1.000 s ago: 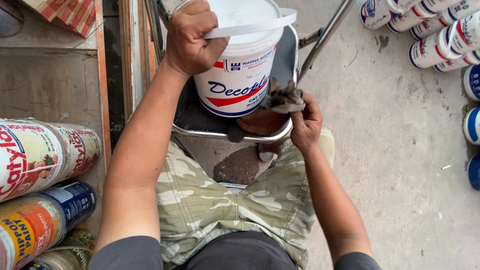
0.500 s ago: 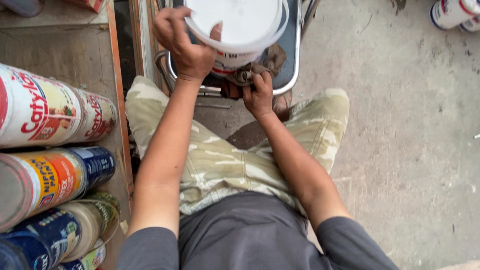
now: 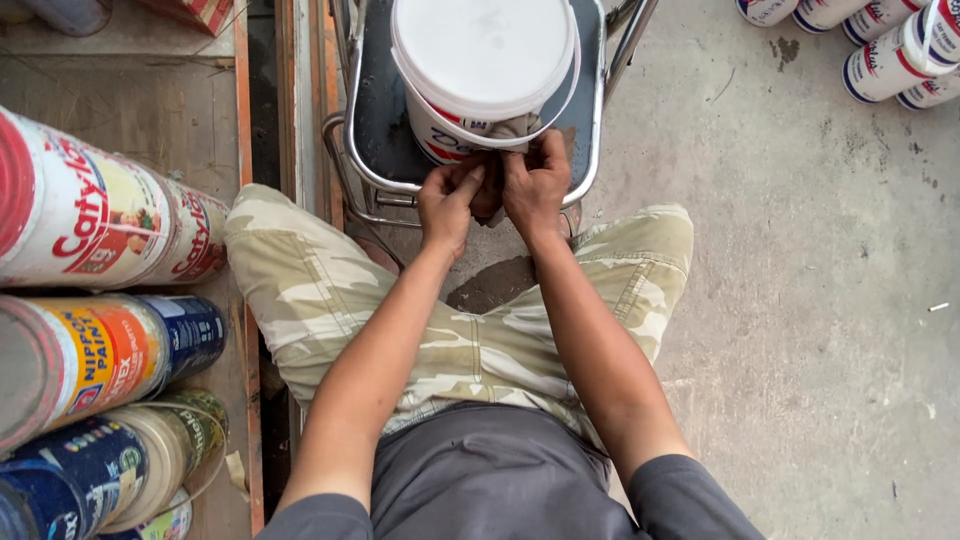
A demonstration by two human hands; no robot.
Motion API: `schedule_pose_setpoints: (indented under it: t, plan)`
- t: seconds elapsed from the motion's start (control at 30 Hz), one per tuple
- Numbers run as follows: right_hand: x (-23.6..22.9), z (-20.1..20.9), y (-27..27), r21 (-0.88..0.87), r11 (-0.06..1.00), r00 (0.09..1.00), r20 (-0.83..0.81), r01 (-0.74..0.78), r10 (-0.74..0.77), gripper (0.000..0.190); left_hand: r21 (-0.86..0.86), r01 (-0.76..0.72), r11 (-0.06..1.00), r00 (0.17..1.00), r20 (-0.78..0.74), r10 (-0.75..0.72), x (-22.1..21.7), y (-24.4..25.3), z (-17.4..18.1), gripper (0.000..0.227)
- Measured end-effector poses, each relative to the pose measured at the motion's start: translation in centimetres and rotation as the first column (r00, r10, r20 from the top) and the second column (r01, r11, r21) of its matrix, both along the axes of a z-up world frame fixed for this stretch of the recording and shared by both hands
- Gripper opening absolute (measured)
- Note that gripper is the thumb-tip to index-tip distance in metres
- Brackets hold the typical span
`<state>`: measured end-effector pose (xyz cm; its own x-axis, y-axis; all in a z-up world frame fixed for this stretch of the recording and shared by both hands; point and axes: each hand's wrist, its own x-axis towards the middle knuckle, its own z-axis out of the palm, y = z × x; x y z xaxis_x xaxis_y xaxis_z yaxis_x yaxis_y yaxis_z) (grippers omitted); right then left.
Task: The person wipes the exterior of a white plastic bucket with a brown cloth. They rotate the bucket to clean different sides, including the lid, handle, and body, while seated on a chair.
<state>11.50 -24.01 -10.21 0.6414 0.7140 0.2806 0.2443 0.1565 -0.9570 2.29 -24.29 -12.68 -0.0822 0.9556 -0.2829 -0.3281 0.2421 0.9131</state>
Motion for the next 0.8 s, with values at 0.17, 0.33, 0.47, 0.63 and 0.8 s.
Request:
schedule_pose_setpoints:
  t: [0.17, 0.33, 0.47, 0.63, 0.8]
  plan:
    - [-0.4, 0.1, -0.1, 0.196, 0.979, 0.995, -0.068, -0.056, 0.071, 0.01, 0.379, -0.217, 0.9, 0.972, -0.001, 0.235, -1.6, 0.7, 5.4, 0.023]
    - [0.1, -3.3, 1.3, 0.274, 0.961, 0.998, -0.041, -0.043, 0.056, 0.015, 0.866, -0.115, 0.487, 0.74, -0.252, 0.624, -0.9, 4.5, 2.6, 0.019]
    - [-0.7, -6.2, -0.7, 0.144, 0.988, 0.995, -0.077, -0.052, 0.063, 0.009, 0.835, -0.093, 0.542, 0.729, -0.314, 0.609, -0.4, 2.8, -1.8, 0.016]
    - [-0.3, -0.6, -0.2, -0.025, 0.999, 0.992, 0.125, 0.021, -0.018, 0.013, 0.789, -0.106, 0.605, 0.816, -0.279, 0.507, -1.1, 2.0, 2.4, 0.02]
    - [0.5, -0.9, 0.1, 0.206, 0.976, 0.996, 0.066, -0.067, 0.054, 0.011, 0.783, -0.132, 0.608, 0.825, -0.254, 0.506, -0.6, 1.9, 1.2, 0.028]
